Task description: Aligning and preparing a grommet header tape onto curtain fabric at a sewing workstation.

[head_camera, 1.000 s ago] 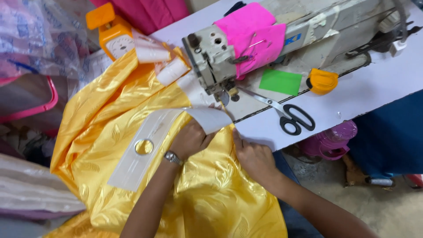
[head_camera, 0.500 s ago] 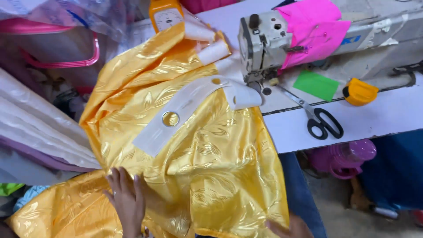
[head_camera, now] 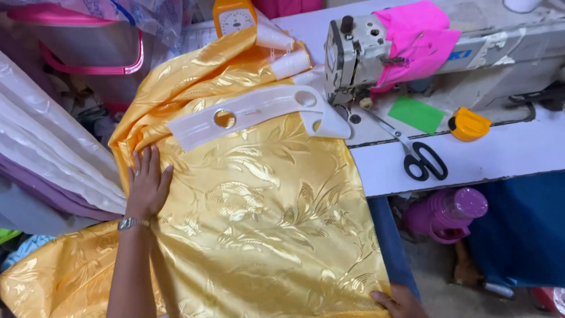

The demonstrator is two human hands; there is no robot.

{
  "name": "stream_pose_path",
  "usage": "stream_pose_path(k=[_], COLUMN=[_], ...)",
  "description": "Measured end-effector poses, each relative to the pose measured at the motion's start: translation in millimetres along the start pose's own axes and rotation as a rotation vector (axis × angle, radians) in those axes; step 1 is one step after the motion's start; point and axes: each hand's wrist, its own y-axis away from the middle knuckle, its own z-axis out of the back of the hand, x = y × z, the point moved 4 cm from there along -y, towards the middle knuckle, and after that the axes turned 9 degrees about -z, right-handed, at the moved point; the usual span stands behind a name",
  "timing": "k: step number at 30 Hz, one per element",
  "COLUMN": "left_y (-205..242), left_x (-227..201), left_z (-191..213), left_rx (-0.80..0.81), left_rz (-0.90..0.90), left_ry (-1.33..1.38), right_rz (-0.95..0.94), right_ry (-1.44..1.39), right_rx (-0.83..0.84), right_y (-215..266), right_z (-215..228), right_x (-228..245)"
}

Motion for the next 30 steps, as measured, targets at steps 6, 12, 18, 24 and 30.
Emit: stream_pose_path(k=[6, 12, 18, 24, 30], left_y=[38, -24, -116, -6, 73], left_x=[-60, -273, -352, -322, -316], left_z=[11, -57, -95, -113, -148], left_rx=[-0.728, -0.316, 0.047, -0.053, -0.122], left_rz=[-0.215, -0.260, -0.017, -0.270, -1.015], left_ry=[-0.539, 0.726, 0.982, 1.118, 0.422], right_rz=[-0.348, -0.237, -0.006, 0.093, 0.128], right_ry=[0.066, 0.116, 0.005, -0.026, 0.010], right_rx=[-0.114, 0.034, 0.151, 0.126, 0.156], right_y=[37, 54, 50, 43, 57], right_z=[-9, -2, -7, -11, -11], right_x=[23, 61, 51, 42, 62])
